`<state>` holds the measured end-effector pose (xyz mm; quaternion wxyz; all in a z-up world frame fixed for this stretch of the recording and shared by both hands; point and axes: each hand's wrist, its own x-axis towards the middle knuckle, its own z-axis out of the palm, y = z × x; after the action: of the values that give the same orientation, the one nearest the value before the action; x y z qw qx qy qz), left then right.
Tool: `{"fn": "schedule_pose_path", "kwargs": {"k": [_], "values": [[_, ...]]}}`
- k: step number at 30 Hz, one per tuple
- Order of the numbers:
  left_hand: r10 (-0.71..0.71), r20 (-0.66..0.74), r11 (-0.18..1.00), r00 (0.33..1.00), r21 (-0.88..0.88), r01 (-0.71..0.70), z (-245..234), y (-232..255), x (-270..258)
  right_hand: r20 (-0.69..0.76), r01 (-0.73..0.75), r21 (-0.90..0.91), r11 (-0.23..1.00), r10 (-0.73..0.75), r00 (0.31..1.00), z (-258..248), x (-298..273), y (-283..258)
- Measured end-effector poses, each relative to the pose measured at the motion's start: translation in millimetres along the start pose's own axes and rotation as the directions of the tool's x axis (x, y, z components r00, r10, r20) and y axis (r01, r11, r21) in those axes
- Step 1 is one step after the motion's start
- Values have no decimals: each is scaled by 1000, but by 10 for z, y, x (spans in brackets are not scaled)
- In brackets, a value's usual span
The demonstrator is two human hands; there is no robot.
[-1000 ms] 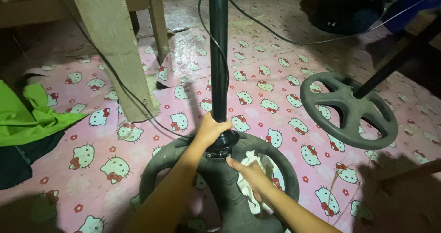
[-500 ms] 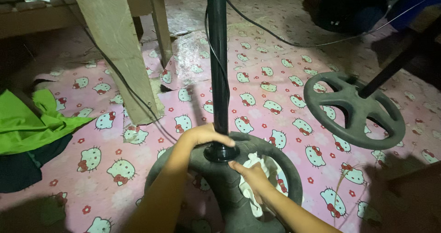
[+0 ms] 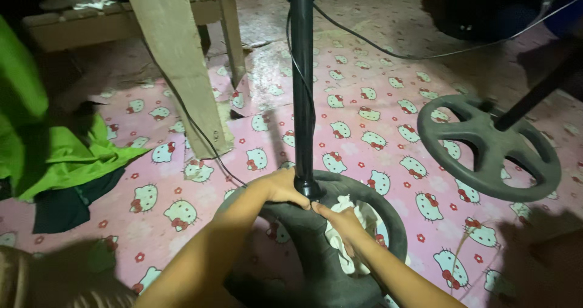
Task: The person wipes the base, pole, and fan head of a standing fan using a white cloth. They rotate the base to access different areas and continue wiping the vertical pole and the fan head.
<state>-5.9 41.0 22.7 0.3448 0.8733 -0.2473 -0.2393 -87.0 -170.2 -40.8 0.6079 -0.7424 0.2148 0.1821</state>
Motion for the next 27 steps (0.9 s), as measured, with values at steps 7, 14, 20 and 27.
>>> {"fn": "schedule_pose_path", "kwargs": {"k": [7,14,20,27], "values": [[-172,-100,973,980,-173,153,91,-131,33,-22,-59,21,998,60,998,38,10,51],[-156,-158,943,975,-318,99,224,-295,62,36,-25,51,998,23,999,6,36,69],[-60,-547,911,835,-371,-177,324,-345,64,2,-44,27,999,44,999,33,30,62],[-201,-841,719,502,-475,-507,-50,-239,630,0,-22,48,999,22,1000,27,-2,30]]}}
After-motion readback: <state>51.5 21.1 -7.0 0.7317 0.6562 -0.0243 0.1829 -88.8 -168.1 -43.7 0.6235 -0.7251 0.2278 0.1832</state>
